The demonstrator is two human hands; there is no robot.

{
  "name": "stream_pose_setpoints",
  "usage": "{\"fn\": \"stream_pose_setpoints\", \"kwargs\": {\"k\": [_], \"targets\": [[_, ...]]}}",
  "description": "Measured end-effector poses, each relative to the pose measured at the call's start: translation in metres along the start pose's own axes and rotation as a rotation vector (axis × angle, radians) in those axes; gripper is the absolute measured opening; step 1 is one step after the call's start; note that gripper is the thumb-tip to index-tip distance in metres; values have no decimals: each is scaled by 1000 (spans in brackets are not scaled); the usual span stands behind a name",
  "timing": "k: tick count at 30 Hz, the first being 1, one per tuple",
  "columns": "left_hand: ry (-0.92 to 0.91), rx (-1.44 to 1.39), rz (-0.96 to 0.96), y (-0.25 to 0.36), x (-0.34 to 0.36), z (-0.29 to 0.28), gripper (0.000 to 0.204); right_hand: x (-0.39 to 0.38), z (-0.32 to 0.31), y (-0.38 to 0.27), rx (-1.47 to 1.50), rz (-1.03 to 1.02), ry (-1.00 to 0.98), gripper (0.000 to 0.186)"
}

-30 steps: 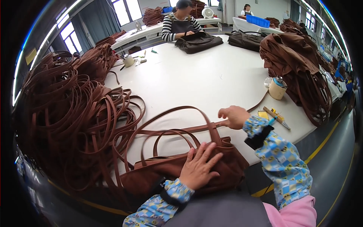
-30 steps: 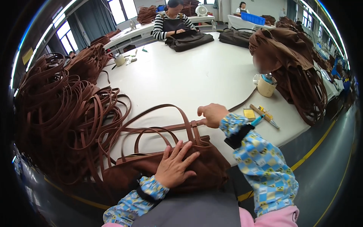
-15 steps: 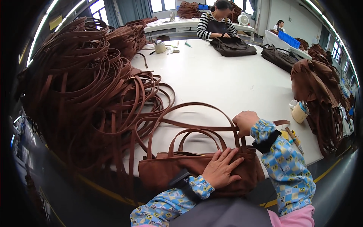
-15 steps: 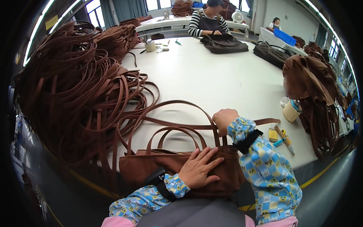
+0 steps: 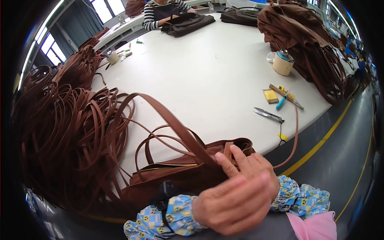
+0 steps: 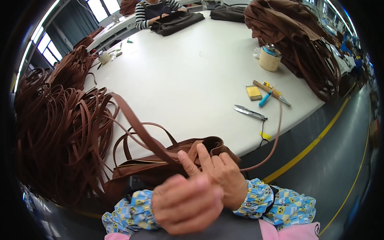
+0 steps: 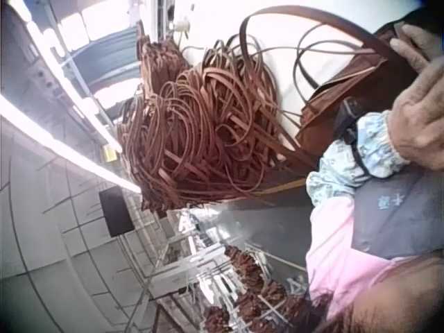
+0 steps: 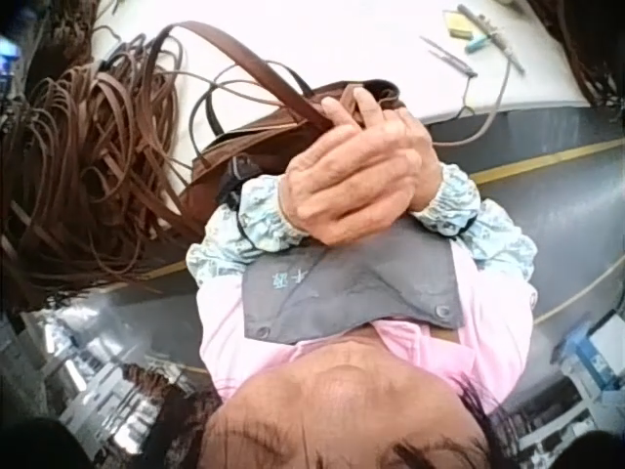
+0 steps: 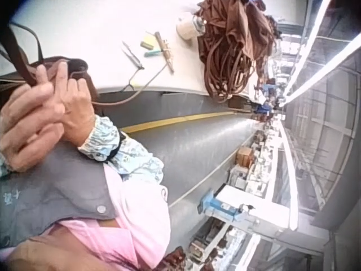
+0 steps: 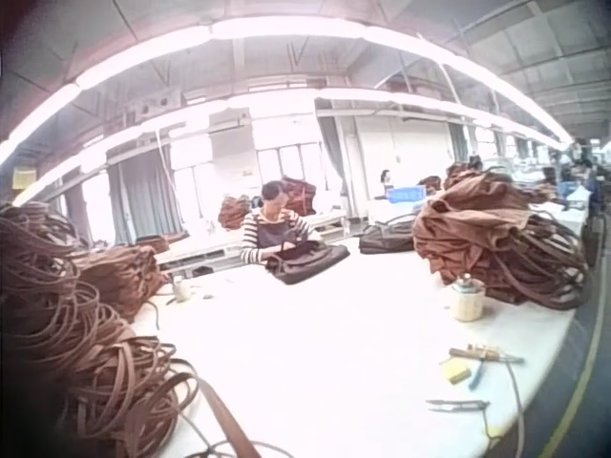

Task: Inspecting and finishing a leather bag by singeing loose threads and tucking edges.

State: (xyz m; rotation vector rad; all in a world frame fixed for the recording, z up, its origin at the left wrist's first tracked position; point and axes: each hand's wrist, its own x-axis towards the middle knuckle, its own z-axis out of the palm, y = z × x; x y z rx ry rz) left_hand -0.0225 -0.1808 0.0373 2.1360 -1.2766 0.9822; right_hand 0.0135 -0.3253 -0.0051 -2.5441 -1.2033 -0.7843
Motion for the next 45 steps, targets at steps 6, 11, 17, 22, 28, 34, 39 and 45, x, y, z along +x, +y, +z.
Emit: {"fn": "stream_pose_setpoints", "kwargs": {"k": [6,11,17,22,28,34,39,45], "targets": [[-444,211,-612,-27,-12,11,25,-32,12,12,283,79,50,36],[-304,79,-813,-17,-62,14,21,-47,33,15,590,112,218,38],[-273,-258,-877,-25,-60,14,23,-48,47,19,669,108,263,33],[-278,-516,-964,-32,-67,18,30,-46,49,25,773,89,255,28],[-270,-586,-1000,-35,-70,24,34,-42,55,26,771,42,281,26],[-272,-535,-1026,-38,-71,29,32,-40,58,30,766,28,286,25],[-251,-532,-1012,-41,-72,31,32,-36,59,31,760,35,290,24],[-233,-560,-1035,-42,-72,34,35,-37,60,32,747,42,289,23]]}}
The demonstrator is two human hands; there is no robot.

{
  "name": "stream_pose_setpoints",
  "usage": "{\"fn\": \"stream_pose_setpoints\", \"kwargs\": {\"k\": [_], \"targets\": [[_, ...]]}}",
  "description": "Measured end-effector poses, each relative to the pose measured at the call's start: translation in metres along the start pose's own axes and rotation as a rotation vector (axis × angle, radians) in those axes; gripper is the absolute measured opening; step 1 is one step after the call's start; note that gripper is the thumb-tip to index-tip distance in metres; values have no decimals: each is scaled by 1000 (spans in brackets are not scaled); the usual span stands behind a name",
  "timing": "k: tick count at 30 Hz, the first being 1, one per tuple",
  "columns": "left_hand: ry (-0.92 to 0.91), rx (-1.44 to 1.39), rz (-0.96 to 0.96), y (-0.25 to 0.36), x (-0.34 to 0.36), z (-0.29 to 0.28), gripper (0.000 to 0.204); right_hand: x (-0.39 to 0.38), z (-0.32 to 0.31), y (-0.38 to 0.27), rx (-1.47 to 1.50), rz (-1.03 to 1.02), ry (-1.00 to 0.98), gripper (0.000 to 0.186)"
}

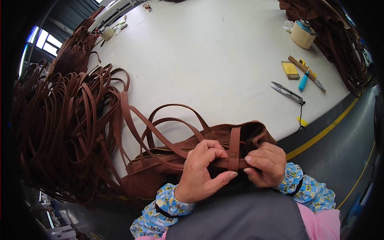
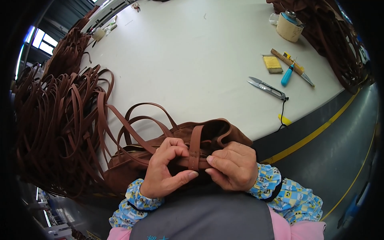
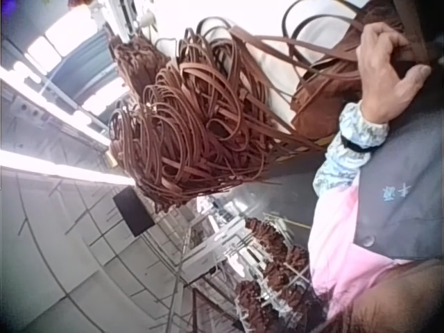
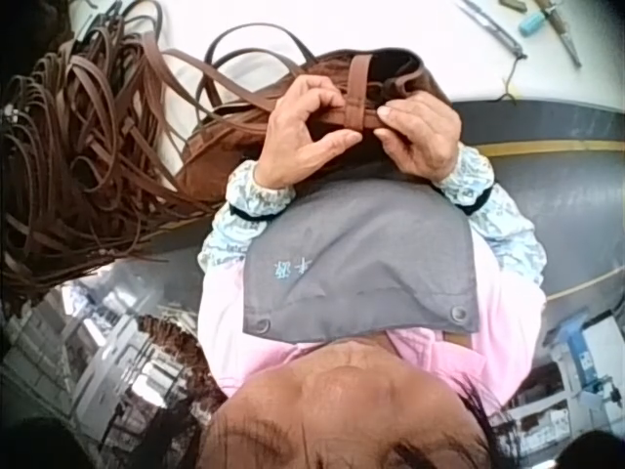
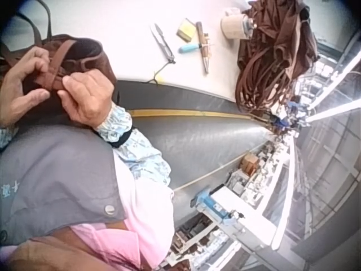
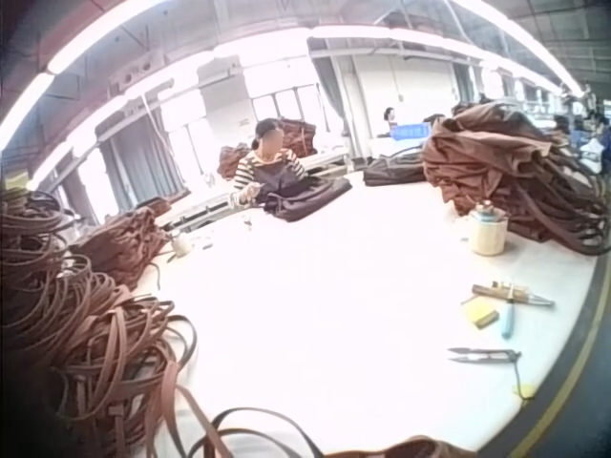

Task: Inspecting and finishing a leather bag by singeing loose threads and tucking edges.

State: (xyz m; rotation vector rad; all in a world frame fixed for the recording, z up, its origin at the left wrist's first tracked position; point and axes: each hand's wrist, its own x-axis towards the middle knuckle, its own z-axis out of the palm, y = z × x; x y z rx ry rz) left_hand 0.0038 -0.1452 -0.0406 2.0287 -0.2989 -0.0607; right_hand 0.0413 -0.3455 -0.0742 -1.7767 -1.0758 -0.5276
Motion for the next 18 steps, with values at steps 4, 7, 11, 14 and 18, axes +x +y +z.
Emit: {"fn": "stream_pose_setpoints", "kwargs": {"k": [4,7,11,14,18], "targets": [[-40,19,-2,1,-1,-2,35,1,0,-1,-3,0,-14,21],[-30,26,-4,0,-1,-1,35,2,0,-1,-13,2,-19,20],[18,18,-10,-1,1,0,33,2,1,0,-15,6,-19,20],[58,-13,-51,2,1,3,31,4,1,0,-17,23,-22,19],[178,-27,-41,13,6,0,34,6,0,-1,-36,55,-28,22]]}}
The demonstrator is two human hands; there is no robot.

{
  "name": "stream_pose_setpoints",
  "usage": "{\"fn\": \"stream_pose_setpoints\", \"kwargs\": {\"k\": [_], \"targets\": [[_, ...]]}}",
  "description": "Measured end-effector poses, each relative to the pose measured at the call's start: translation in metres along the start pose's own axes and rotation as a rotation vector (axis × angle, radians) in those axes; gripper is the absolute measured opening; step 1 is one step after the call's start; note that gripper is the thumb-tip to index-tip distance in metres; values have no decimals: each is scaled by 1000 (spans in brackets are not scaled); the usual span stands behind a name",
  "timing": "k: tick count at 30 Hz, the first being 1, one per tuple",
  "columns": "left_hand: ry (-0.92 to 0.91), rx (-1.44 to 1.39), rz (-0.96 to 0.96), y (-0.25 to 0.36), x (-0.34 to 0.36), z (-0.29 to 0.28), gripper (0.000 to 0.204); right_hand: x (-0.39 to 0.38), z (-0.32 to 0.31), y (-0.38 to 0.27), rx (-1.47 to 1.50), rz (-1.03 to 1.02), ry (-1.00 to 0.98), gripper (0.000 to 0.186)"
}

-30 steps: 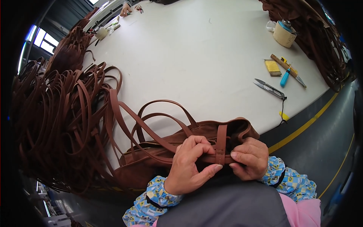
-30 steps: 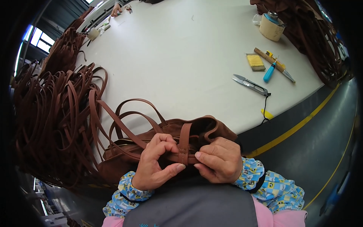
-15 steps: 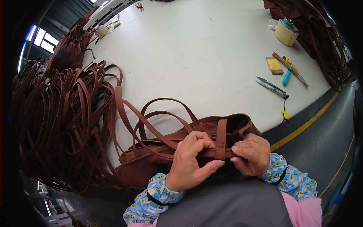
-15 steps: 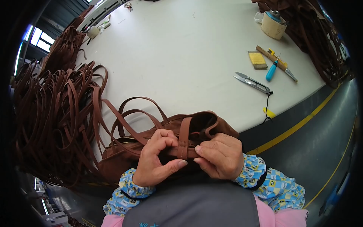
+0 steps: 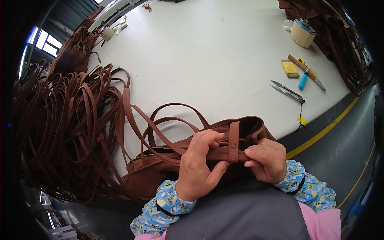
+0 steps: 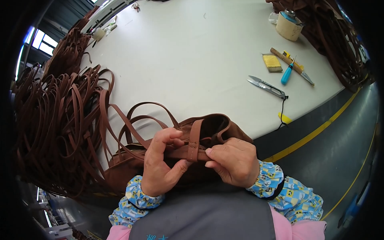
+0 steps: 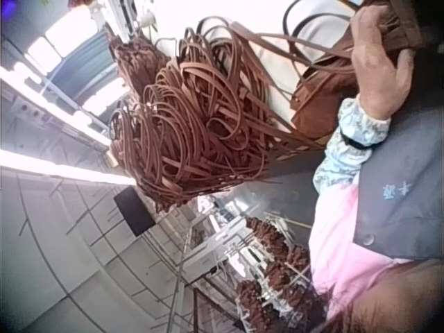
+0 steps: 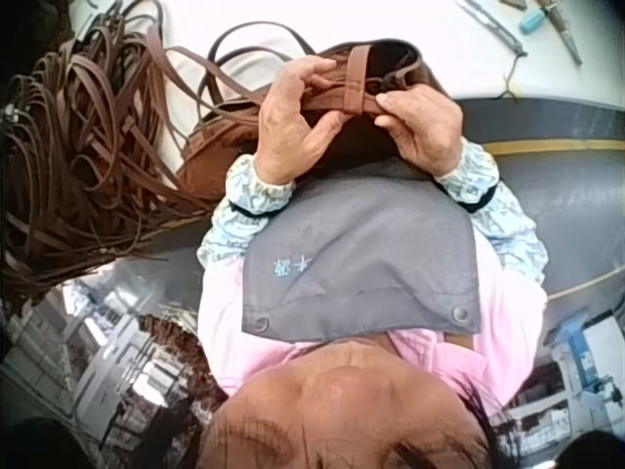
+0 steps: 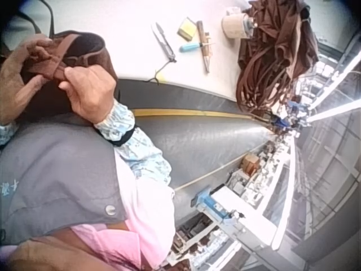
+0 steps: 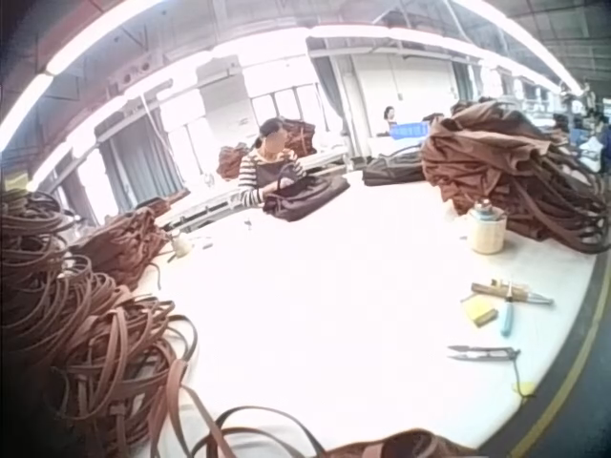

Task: Inspecting and finishing a leather bag by singeing loose threads and tucking edges.

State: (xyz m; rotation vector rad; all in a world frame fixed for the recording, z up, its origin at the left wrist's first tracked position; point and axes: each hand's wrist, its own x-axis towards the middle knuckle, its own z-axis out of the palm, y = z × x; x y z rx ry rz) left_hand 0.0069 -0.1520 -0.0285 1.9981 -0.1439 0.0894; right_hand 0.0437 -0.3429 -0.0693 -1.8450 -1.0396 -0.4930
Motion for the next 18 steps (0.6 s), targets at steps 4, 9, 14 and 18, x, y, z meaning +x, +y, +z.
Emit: {"fn": "stream_pose_setpoints", "kwargs": {"k": [4,9,14,18], "targets": [[-140,416,408,14,22,-12,39,25,-25,-16,-59,-96,-169,25],[-495,189,285,46,42,-32,25,74,-65,-25,-73,-71,-321,17],[-840,-499,-389,10,57,-20,28,64,-42,16,407,545,-394,8],[-851,-688,-632,-8,63,-14,36,49,-24,40,713,864,-386,13]]}}
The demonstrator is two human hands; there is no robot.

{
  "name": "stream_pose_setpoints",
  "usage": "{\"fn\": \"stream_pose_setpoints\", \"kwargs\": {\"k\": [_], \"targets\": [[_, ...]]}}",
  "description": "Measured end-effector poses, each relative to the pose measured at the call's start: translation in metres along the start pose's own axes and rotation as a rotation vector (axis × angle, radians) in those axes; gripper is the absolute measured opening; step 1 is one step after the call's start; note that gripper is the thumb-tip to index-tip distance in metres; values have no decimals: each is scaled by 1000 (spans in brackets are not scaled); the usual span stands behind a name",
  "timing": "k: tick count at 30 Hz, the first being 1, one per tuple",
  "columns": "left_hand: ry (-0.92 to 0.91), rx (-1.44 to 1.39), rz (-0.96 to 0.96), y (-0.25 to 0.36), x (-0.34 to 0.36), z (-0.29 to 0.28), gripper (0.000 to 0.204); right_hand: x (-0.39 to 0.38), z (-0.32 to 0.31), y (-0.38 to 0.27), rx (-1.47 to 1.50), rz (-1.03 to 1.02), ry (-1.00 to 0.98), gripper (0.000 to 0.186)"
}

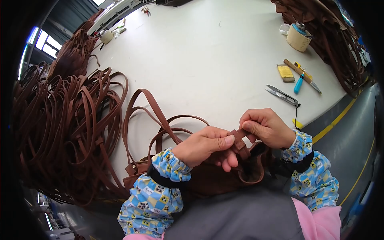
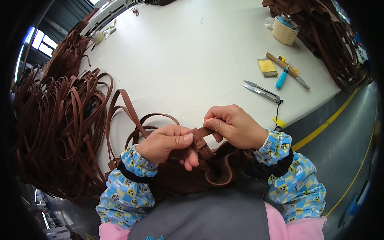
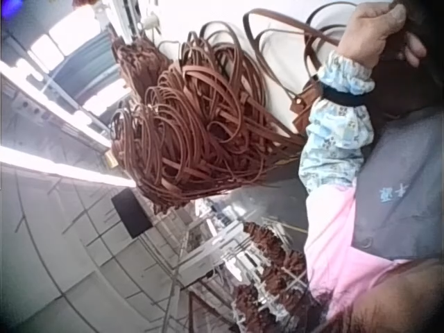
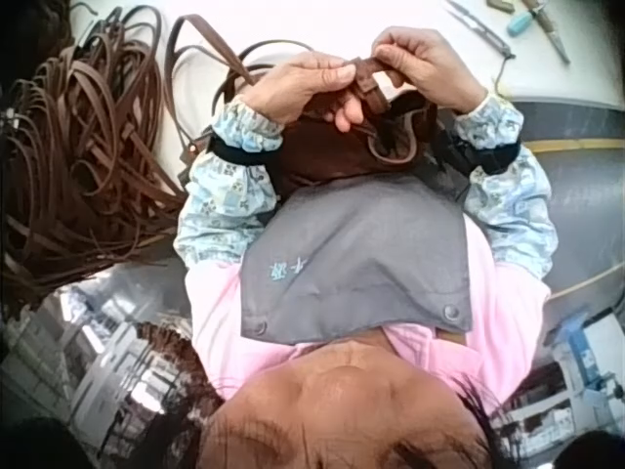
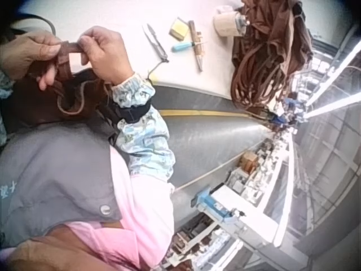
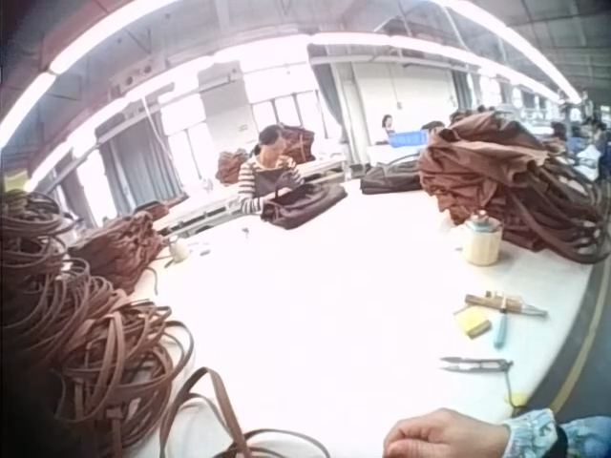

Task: Inspecting and finishing a leather bag by singeing loose threads and tucking edges.

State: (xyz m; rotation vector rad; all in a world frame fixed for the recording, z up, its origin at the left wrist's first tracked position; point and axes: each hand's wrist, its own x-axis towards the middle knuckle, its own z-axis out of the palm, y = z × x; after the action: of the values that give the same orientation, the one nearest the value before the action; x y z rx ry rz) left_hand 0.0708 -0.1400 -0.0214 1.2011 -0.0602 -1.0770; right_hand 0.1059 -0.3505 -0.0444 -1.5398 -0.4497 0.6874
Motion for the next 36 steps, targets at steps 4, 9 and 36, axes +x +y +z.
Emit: {"fn": "stream_pose_setpoints", "kwargs": {"k": [4,9,36], "targets": [[10,-45,36,-7,7,-7,38,5,-2,6,67,51,-6,14],[-72,11,171,-12,9,-11,40,-2,3,-1,61,-3,31,13],[141,163,219,3,40,-2,33,-25,-136,4,-1098,220,869,18]]}}
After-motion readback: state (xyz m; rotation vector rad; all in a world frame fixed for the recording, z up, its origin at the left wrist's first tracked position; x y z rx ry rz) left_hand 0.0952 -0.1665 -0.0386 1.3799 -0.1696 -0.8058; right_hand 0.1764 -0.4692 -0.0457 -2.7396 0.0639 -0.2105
